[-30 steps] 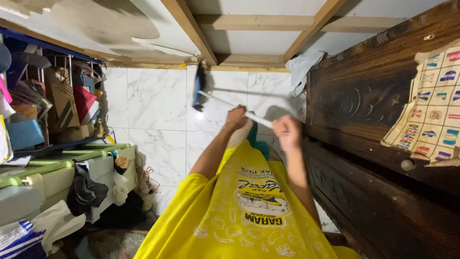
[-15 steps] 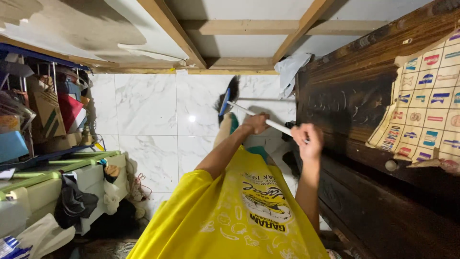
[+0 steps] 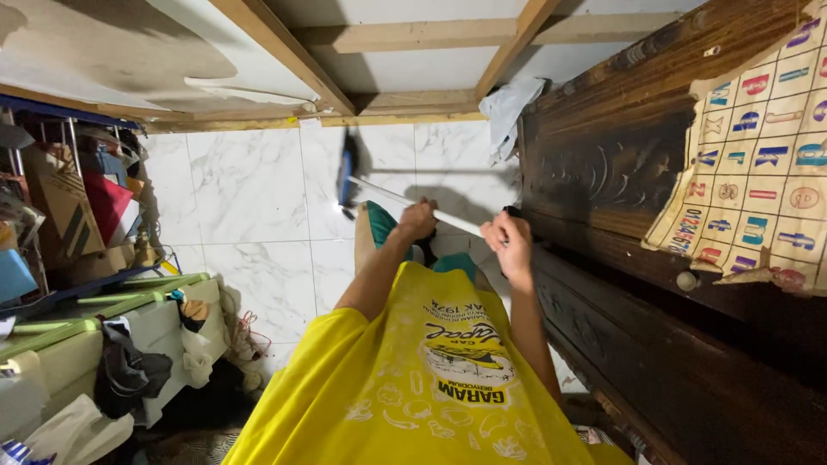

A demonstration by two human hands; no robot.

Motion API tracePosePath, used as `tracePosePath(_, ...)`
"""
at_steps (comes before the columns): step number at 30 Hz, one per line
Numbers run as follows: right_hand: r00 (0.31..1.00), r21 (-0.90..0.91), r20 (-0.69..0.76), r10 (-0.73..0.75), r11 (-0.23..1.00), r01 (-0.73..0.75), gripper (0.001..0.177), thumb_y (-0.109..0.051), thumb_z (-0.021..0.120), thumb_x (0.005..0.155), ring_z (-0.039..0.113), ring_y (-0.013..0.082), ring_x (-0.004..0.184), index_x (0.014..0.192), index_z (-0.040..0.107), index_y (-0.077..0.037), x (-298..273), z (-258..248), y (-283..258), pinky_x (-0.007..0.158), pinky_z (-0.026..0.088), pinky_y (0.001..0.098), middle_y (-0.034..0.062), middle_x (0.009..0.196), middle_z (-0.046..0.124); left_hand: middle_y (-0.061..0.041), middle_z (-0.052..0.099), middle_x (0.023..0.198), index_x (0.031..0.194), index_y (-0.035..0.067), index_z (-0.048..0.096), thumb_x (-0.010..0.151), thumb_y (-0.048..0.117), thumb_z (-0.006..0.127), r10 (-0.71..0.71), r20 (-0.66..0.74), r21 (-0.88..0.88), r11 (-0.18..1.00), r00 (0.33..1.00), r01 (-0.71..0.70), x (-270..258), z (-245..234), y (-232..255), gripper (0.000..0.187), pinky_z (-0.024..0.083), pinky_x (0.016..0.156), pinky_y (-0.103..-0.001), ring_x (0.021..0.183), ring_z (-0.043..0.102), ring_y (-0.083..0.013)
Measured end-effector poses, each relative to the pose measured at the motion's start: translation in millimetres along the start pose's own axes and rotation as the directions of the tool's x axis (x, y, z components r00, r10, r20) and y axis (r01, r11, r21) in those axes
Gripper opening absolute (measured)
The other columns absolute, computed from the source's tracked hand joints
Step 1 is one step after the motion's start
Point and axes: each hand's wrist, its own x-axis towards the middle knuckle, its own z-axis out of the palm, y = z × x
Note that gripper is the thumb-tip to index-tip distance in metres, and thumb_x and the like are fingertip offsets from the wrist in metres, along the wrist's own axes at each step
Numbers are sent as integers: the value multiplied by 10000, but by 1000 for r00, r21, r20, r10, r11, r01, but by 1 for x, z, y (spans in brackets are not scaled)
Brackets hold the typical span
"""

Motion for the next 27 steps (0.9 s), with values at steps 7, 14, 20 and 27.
tracePosePath(7,985,-337,-169,37,937,-93,554,-342,468,1066,293,136,445,570,365,-117,-29,-31,-47,484,272,333,-12,507,345,-197,632,1246,1193,122,635,961,345,595,175,165,-100,982,971,-160,16,10,84,324,499,1020,-521,1167,633,-409)
tracePosePath(14,963,114,-96,-251,958,261,537,-444,387,1116,258,101,479,664,371,-153,-24,-19,-38,597,295,309,-53,539,327,-179,588,1332,1269,111,598,942,370,616,204,226,21,977,953,-214,12,-36,85,418,490,1017,-510,1186,618,-394)
tracePosePath(20,979,108,-136,-154,980,170,477,-317,427,1116,283,122,507,676,379,-140,-27,10,18,635,320,336,-29,571,328,-176,617,1308,1263,123,630,894,259,683,65,116,99,992,991,-77,8,-20,16,397,497,1002,-518,1192,621,-404)
tracePosePath(27,957,-110,-157,-246,967,230,511,-325,308,1109,329,110,475,648,397,-123,-51,-17,-18,539,324,301,-22,549,383,-174,664,1243,1207,150,651,954,317,618,253,265,-54,967,930,-248,35,37,56,305,531,1014,-526,1144,663,-410)
